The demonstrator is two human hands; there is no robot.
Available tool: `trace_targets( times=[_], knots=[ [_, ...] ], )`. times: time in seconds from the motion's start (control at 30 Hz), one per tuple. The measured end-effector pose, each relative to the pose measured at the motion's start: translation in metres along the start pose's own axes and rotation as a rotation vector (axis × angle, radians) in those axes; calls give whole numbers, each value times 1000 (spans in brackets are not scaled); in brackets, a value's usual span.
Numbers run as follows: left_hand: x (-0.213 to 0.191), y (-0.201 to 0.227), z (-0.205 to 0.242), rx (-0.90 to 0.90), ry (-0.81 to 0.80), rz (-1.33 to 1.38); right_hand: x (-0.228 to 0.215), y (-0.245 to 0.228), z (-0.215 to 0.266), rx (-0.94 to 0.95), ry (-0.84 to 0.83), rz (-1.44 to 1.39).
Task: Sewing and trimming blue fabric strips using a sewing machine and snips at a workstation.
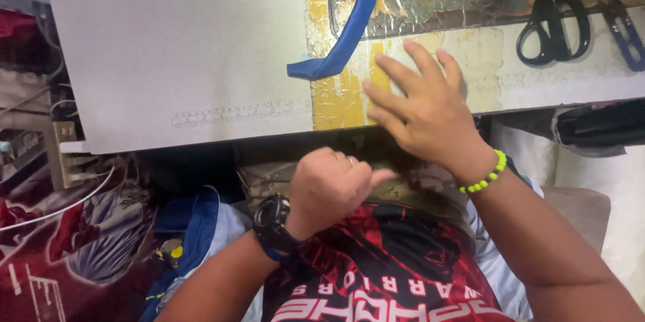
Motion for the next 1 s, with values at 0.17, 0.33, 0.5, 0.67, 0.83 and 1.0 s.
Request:
trace_targets(
  times=[0.17,0.33,0.5,0.67,0.83,1.0],
  knots=[
    [-34,-24,-31,7,71,47,-35,47,27,59,309,-325],
    [-16,-54,-43,-51,101,39,-19,178,127,912,284,71],
    [25,-75,-56,48,7,-72,30,277,234,961,134,113],
    [32,-80,-57,59,-27,-75,-11,202,188,648,135,167],
    [41,-85,-60,6,-121,-68,-44,80,91,692,165,-366],
    [40,-86,-66,-39,-56,-66,-29,30,38,612,-235,-458]
  ],
)
Point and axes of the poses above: each hand's wrist, its own z-axis away from the middle knuckle, its own x-axis out of the palm, y = z × x, the point moved 5 cm from there along -z, towards the middle knuckle, and after that the axes turned 5 degrees about z, right-handed, at the moved point
